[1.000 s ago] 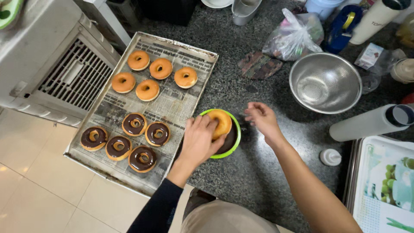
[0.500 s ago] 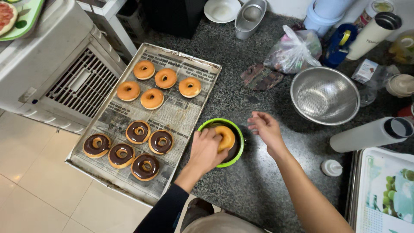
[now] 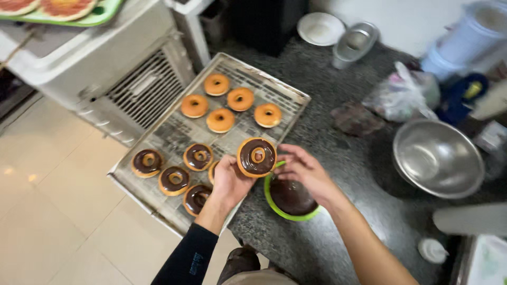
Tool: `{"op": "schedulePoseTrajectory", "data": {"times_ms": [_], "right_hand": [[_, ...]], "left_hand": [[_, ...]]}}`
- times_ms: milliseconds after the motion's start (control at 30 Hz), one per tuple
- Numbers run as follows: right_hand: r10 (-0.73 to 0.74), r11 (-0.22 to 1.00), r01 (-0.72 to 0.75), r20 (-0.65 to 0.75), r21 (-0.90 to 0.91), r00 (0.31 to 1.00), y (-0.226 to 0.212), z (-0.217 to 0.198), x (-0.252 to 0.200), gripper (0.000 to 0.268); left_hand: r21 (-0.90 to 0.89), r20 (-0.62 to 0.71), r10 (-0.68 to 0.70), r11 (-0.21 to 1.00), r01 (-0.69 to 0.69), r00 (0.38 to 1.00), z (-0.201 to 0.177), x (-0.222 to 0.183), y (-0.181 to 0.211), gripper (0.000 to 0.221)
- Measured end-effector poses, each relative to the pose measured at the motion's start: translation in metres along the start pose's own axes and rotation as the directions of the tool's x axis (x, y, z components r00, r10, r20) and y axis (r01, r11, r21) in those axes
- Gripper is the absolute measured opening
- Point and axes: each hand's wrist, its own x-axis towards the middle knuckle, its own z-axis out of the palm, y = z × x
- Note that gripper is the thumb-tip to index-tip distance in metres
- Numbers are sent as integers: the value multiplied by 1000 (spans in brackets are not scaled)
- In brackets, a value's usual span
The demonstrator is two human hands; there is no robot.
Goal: The person dips donuts into a bowl of chocolate glaze and places them on a wire rack.
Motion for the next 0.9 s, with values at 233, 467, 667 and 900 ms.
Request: {"op": "schedulePoseTrajectory", "data": {"times_ms": [233,467,667,900], "right_hand": [[45,998,-38,147,-48,988,-11,82,71,46],[47,992,-3,344,-127,938,23,155,193,49],[191,677,67,264,-732,945,50,194,269,43],[262,526,74,245,-847,933,102,188,311,43]], "left_hand": [[320,-163,393,889,-329,905,-72,3,81,20],[774,-208,582,589,-231,786,-126,1,201,26],[886,-294,459,459,60,838,-148,15,266,49],[918,-395,354,110,382,848,-156,47,283,60]]}}
